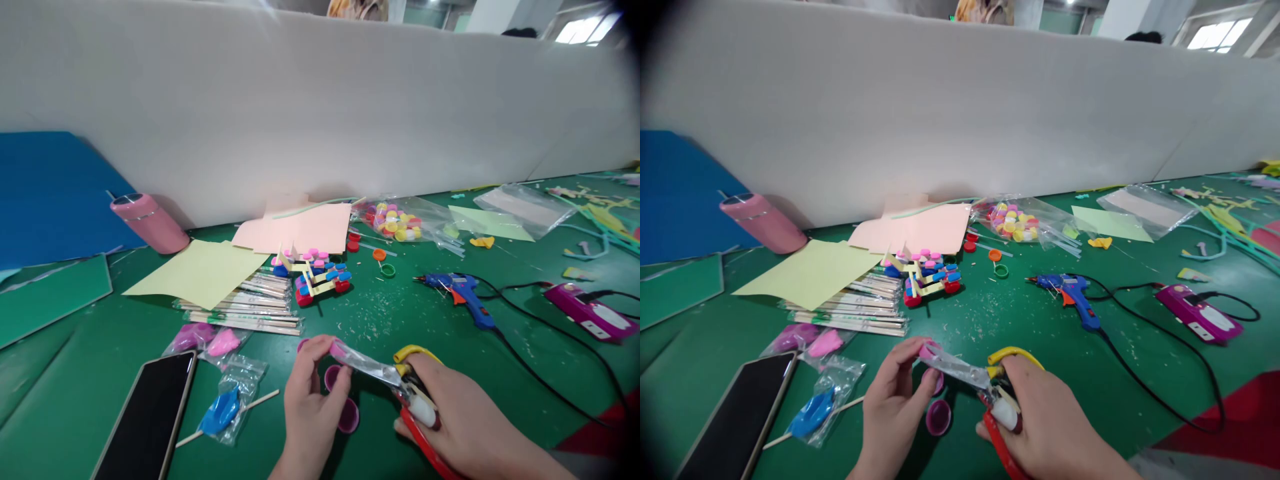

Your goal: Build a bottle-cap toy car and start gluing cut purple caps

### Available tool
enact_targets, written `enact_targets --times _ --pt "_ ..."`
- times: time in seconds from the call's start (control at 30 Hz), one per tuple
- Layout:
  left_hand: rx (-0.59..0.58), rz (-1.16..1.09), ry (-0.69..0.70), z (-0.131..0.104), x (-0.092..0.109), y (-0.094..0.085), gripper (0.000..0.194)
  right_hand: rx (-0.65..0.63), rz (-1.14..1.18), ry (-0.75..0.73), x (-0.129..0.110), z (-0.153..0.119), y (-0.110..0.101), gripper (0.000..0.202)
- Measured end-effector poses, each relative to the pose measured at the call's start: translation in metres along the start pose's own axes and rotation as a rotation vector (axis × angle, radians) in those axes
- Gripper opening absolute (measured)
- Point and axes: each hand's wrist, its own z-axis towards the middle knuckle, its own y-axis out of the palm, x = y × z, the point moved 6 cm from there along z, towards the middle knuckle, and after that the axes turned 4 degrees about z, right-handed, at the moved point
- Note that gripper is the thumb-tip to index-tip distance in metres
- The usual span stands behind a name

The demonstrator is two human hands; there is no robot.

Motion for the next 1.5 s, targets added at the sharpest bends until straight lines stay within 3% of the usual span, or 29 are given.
enact_targets --times 0.13,0.3,0.43,0.53,0.63,0.8,1.03,1.23,1.5 --pt "0.011 0.008 0.001 -0.003 0.000 -0.001 0.027 0.004 -0.001 0.003 0.002 0.003 0.005 0.029" --pt "-0.015 -0.098 -0.148 -0.002 -0.006 0.001 0.029 0.024 0.003 0.032 0.005 0.004 0.004 0.030" --pt "-0.057 -0.160 -0.187 -0.002 -0.006 0.005 0.025 0.000 0.049 0.031 0.006 0.004 0.008 0.028" --pt "-0.048 -0.156 -0.181 -0.002 -0.004 0.004 0.024 -0.102 0.183 0.041 0.011 0.006 0.017 0.024" --pt "-0.042 -0.161 -0.159 -0.002 -0.003 0.003 0.025 -0.065 0.257 0.040 0.016 0.009 0.012 0.021" --pt "-0.036 -0.178 -0.126 -0.002 -0.005 0.003 0.031 -0.037 0.145 -0.005 0.010 0.006 0.000 0.019" --pt "-0.025 -0.069 -0.028 -0.006 -0.005 0.003 0.034 0.013 0.022 -0.022 0.002 0.002 0.004 0.031" --pt "-0.072 -0.084 -0.118 -0.006 -0.004 0.004 0.031 0.037 -0.022 -0.004 0.008 0.004 0.008 0.031" --pt "0.006 -0.020 0.009 -0.003 0.004 0.002 0.027 -0.025 0.102 0.050 0.014 0.007 0.010 0.025"
